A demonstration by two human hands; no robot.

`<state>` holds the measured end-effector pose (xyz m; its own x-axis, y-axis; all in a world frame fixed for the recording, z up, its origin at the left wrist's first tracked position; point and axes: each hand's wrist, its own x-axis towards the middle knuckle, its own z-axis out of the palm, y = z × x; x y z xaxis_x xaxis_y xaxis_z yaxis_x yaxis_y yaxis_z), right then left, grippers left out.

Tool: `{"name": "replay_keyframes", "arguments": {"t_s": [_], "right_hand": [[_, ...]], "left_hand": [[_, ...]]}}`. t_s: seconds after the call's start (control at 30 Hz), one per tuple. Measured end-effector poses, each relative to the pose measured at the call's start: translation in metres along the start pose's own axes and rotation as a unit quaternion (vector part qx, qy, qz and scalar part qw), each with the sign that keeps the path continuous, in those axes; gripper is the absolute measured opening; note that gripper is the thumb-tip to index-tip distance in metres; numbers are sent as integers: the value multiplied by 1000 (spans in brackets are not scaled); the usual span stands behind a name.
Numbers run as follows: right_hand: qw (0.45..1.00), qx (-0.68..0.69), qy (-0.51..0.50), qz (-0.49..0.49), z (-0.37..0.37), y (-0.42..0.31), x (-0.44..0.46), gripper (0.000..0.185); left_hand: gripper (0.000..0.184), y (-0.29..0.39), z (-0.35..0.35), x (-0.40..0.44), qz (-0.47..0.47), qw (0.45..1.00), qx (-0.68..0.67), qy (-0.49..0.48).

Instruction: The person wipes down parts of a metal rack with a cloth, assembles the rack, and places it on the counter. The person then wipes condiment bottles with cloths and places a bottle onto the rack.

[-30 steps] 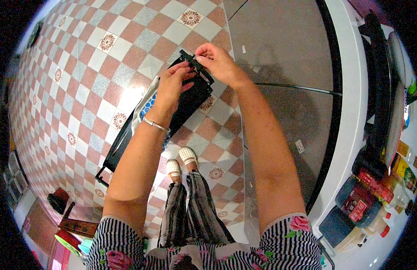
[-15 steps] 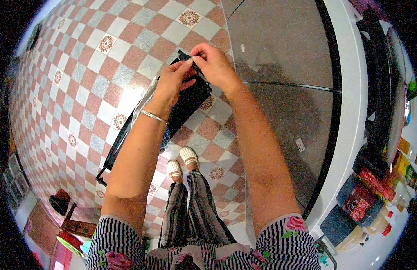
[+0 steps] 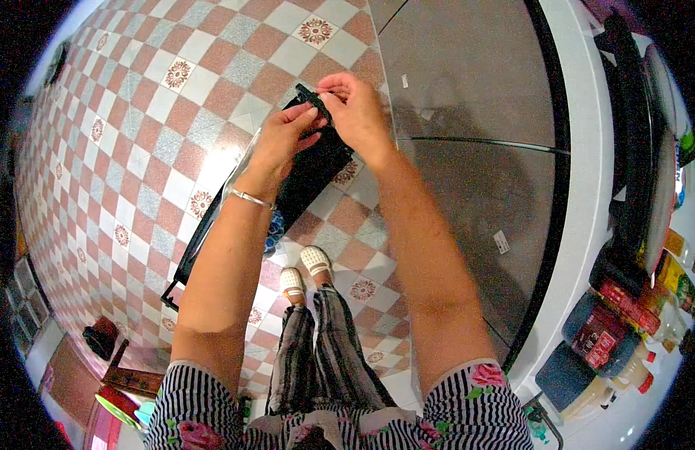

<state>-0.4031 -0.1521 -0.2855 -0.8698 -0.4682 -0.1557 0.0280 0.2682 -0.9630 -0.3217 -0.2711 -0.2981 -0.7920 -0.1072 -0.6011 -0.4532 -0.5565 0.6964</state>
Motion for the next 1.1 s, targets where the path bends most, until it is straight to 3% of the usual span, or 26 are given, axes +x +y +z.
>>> {"name": "replay_keyframes", "arguments": {"t_s": [0.2, 0.53, 0.83, 0.93, 1.0, 1.1], "right_hand": [[995, 11, 99, -28, 24, 11, -4, 16], [981, 78, 164, -68, 33, 29, -4, 13], [969, 99, 225, 8, 32, 37, 4, 13], [951, 141, 256, 103, 30, 28, 1, 13], [939, 191, 262, 115, 26, 22, -2, 14], [949, 155, 259, 90, 14, 24, -12, 14]], "left_hand": [[29, 14, 4, 0, -48, 998, -33, 34], [31, 20, 11, 11, -23, 991, 65, 113], [40, 22, 12, 7, -84, 990, 51, 101], [44, 21, 13, -1, -99, 990, 20, 94], [44, 19, 8, -5, -108, 989, -14, 96], [37, 10, 1, -18, -40, 988, 46, 145]]}}
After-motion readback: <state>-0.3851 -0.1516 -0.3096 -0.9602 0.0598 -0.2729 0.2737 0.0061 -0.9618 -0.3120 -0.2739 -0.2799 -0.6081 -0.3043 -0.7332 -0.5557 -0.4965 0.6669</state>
